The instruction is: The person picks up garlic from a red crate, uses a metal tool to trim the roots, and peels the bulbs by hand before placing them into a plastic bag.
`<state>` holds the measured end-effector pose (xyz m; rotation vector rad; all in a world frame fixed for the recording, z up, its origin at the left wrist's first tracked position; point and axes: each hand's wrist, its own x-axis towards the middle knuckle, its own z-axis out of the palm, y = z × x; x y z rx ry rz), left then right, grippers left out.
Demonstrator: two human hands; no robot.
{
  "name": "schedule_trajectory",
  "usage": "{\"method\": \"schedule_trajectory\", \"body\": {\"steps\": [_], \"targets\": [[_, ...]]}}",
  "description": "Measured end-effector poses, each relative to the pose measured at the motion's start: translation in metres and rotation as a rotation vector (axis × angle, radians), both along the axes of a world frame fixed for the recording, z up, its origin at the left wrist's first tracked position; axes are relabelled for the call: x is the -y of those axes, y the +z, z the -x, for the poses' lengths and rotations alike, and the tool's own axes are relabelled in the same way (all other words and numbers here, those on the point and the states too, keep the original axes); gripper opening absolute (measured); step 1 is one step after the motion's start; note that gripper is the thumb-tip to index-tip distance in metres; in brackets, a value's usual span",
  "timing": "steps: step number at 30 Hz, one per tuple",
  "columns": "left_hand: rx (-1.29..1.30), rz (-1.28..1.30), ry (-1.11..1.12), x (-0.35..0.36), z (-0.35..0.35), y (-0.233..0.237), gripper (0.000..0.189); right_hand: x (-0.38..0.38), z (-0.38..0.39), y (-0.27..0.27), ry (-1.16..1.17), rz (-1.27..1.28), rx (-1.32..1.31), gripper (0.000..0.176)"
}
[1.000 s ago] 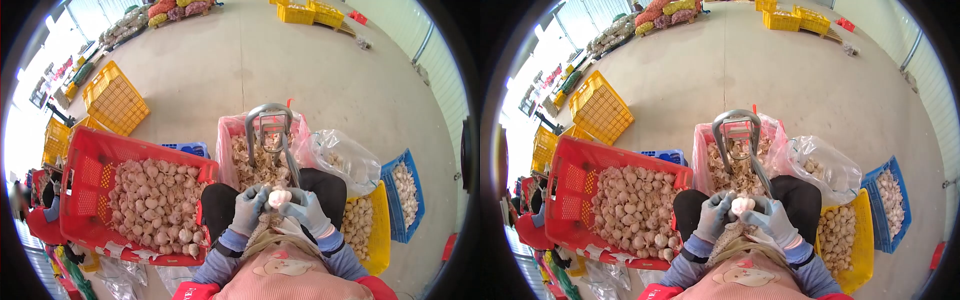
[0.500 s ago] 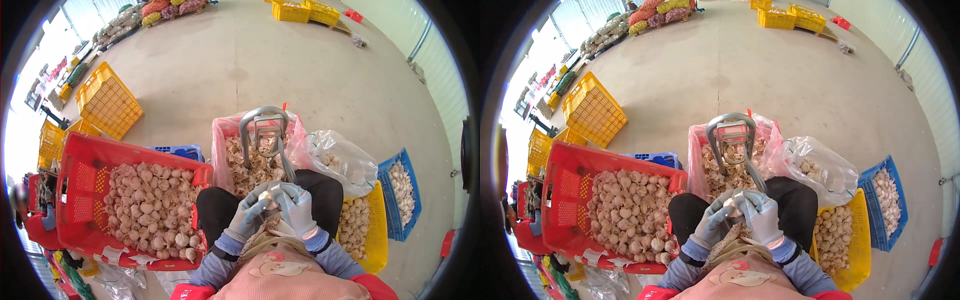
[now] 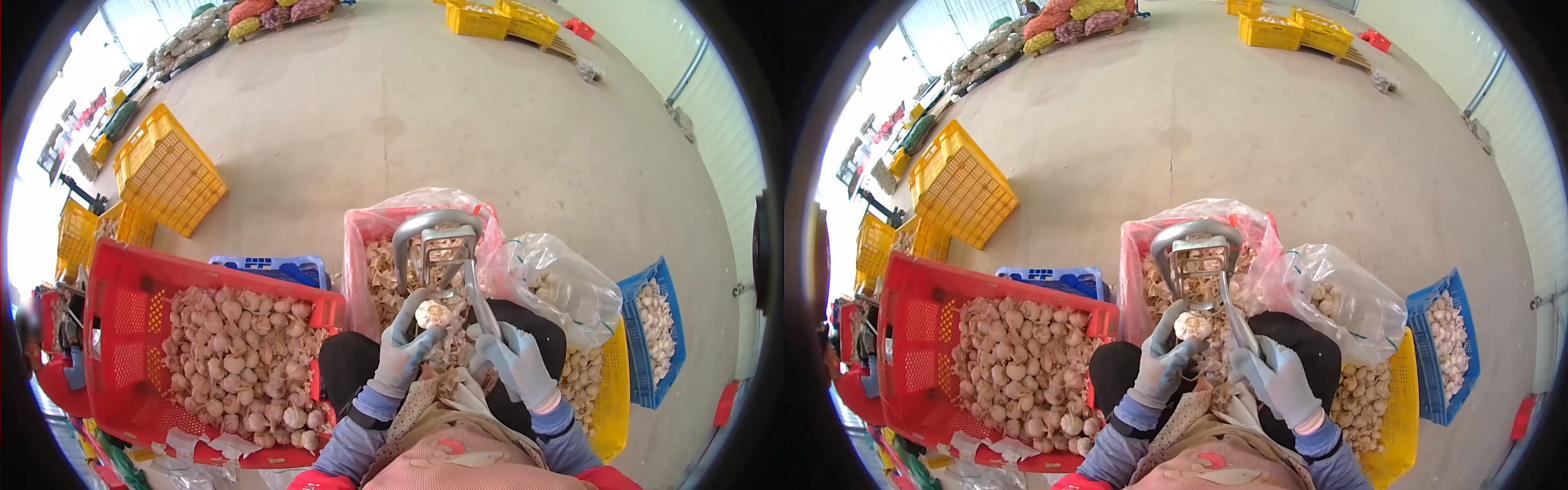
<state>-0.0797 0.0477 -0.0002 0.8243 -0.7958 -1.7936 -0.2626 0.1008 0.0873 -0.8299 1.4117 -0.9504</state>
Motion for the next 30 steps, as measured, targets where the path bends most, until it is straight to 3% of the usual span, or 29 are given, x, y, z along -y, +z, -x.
{"method": "schedule_trajectory", "body": {"steps": [5,8,11,14,17,18,21,25,27,29,30], "targets": [[0.147,-0.042,0.074,0.01,0.013,0.008,0.065,-0.002,0.001,-0.005,0.019,0.024,-0.075,0.031],[0.186,-0.102,0.115,0.007,0.017,0.008,0.064,0.002,-0.009,0.012,0.04,0.059,-0.372,0.026],[0.086,-0.198,0.132,0.006,0.019,0.006,0.064,-0.001,-0.011,0.011,0.019,0.149,-0.488,0.021],[0.057,-0.241,0.103,0.01,0.016,0.007,0.065,-0.005,-0.003,-0.025,0.053,0.189,-0.621,0.031],[0.069,-0.234,0.089,0.012,0.015,-0.006,0.064,0.011,-0.005,-0.062,0.074,0.356,-0.92,0.04],[0.071,-0.226,0.09,0.013,0.015,-0.011,0.063,0.021,-0.001,-0.071,0.143,0.263,-0.896,0.046],[0.075,-0.208,0.06,0.014,0.009,-0.004,0.057,0.018,-0.005,-0.063,0.074,0.325,-0.999,0.05],[0.117,-0.186,-0.162,-0.013,-0.003,0.011,0.046,-0.005,-0.007,-0.005,0.086,0.722,-0.965,0.056],[0.248,-0.134,-0.297,-0.033,0.006,0.024,0.041,-0.025,-0.013,-0.011,0.137,0.629,-0.857,0.059],[0.142,-0.209,-0.289,-0.05,0.02,0.03,0.037,-0.038,-0.007,-0.024,0.115,0.59,-0.911,0.056],[0.272,-0.168,-0.265,-0.054,0.021,0.025,0.038,-0.04,-0.002,-0.024,0.023,0.539,-0.746,0.054]]}}
